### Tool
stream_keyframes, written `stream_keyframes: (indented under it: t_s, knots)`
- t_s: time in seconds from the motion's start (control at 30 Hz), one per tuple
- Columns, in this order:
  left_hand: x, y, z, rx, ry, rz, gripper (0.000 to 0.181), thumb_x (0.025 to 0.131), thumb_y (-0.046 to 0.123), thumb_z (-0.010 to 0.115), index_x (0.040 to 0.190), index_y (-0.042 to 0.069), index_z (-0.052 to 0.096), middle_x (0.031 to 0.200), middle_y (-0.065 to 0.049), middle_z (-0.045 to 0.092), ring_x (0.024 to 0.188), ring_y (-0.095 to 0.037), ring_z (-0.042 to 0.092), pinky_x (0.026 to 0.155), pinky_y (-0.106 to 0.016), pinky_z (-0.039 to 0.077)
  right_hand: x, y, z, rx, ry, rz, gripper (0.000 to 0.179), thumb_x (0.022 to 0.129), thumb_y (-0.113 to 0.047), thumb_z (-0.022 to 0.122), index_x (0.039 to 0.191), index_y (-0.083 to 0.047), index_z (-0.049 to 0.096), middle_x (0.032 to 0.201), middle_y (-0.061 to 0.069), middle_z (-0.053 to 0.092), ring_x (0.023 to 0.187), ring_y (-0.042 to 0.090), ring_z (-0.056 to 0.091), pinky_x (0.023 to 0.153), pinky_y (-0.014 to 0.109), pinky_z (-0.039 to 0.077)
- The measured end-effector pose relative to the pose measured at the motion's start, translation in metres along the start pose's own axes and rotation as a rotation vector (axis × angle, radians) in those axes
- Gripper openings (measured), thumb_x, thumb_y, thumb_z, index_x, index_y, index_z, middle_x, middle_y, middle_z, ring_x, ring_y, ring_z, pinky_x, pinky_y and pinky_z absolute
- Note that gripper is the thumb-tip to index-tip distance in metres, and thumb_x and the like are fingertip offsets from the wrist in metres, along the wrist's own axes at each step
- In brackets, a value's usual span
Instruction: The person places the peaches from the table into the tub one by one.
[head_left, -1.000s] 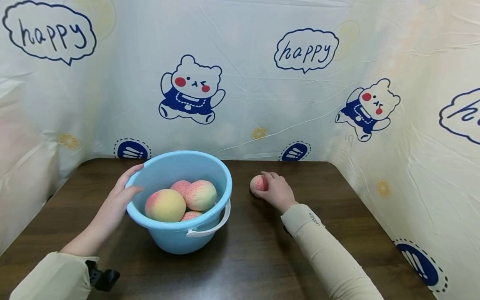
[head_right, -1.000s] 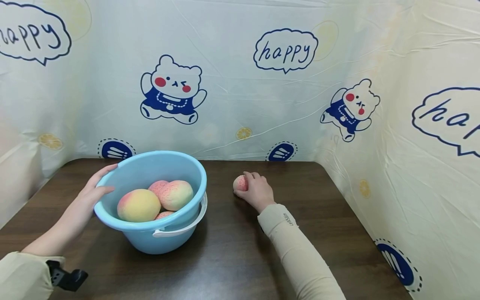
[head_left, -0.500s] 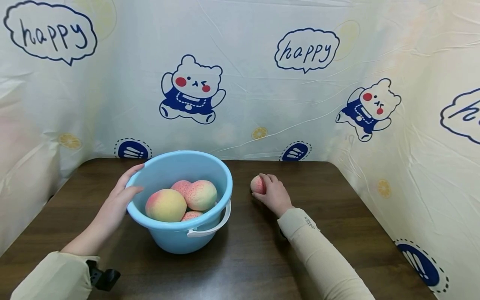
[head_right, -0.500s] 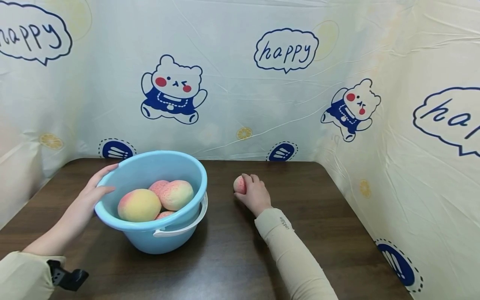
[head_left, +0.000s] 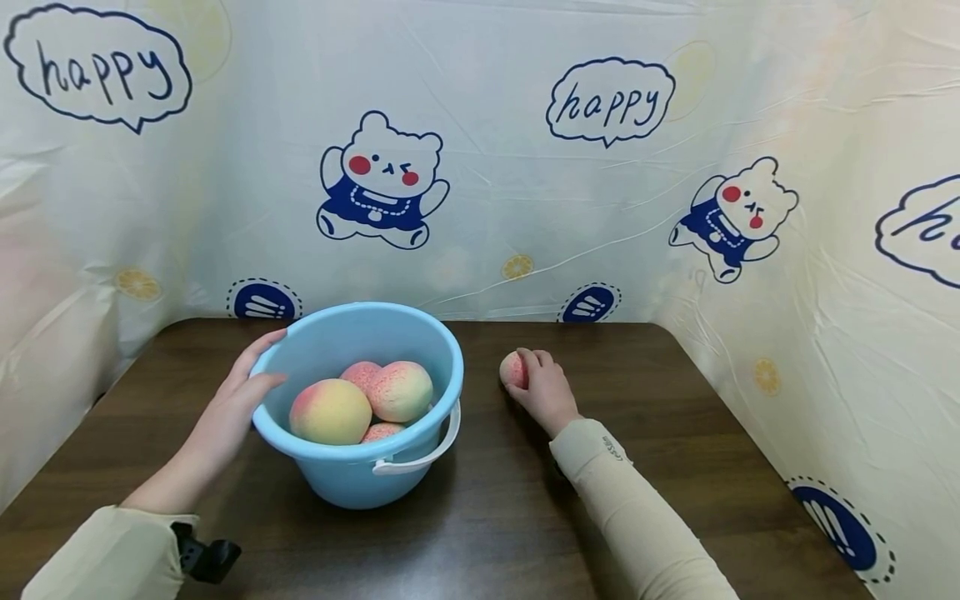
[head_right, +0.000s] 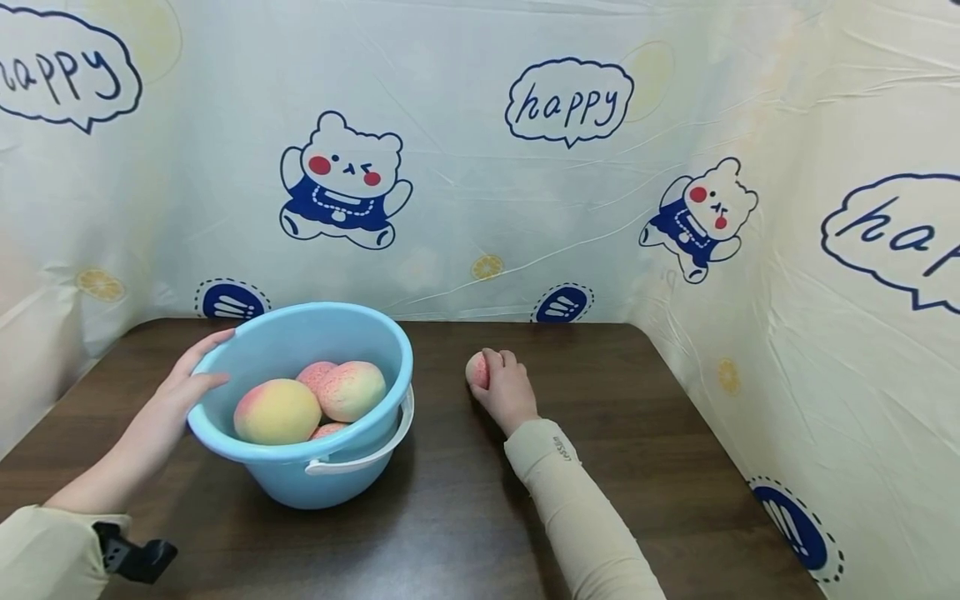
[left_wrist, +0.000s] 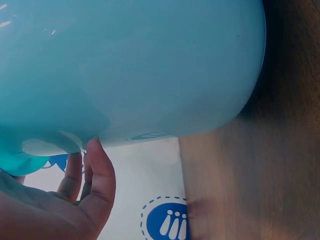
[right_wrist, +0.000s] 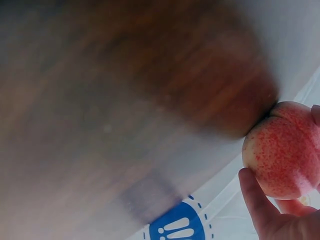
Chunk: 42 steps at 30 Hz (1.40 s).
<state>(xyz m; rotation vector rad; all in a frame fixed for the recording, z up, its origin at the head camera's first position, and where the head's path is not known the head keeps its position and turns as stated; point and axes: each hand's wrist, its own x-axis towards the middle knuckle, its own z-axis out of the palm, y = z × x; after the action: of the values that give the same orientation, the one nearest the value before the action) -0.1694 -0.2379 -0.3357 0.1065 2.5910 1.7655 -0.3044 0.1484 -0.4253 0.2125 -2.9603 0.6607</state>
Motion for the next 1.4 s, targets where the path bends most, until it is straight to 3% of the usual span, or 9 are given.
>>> stream_keyframes:
  t_s: [0.57, 1.4]
  knots:
    - [0.000, -0.001, 0.001, 0.009, -0.015, -0.027, 0.062, 0.106, 0.035, 0.027, 0.160, 0.017, 0.001, 0.163, -0.023, 0.002, 0.138, -0.052, 0.020, 0.101, -0.074, 0.031, -0.001, -0.001, 0.000, 0.041, 0.020, 0.005, 0.064, 0.086, -0.026, 0.076, 0.142, -0.013, 0.049, 0.140, 0.018, 0.049, 0.121, 0.039, 0.051, 0.106, 0.052, 0.044]
    - [0.002, -0.003, -0.002, 0.005, -0.012, 0.000, 0.061, 0.106, 0.036, 0.028, 0.160, 0.021, 0.004, 0.163, -0.022, 0.004, 0.137, -0.051, 0.021, 0.100, -0.072, 0.033, -0.002, -0.010, -0.030, 0.071, 0.047, -0.052, 0.064, 0.085, -0.029, 0.076, 0.141, -0.014, 0.049, 0.137, 0.016, 0.050, 0.119, 0.037, 0.051, 0.104, 0.052, 0.046]
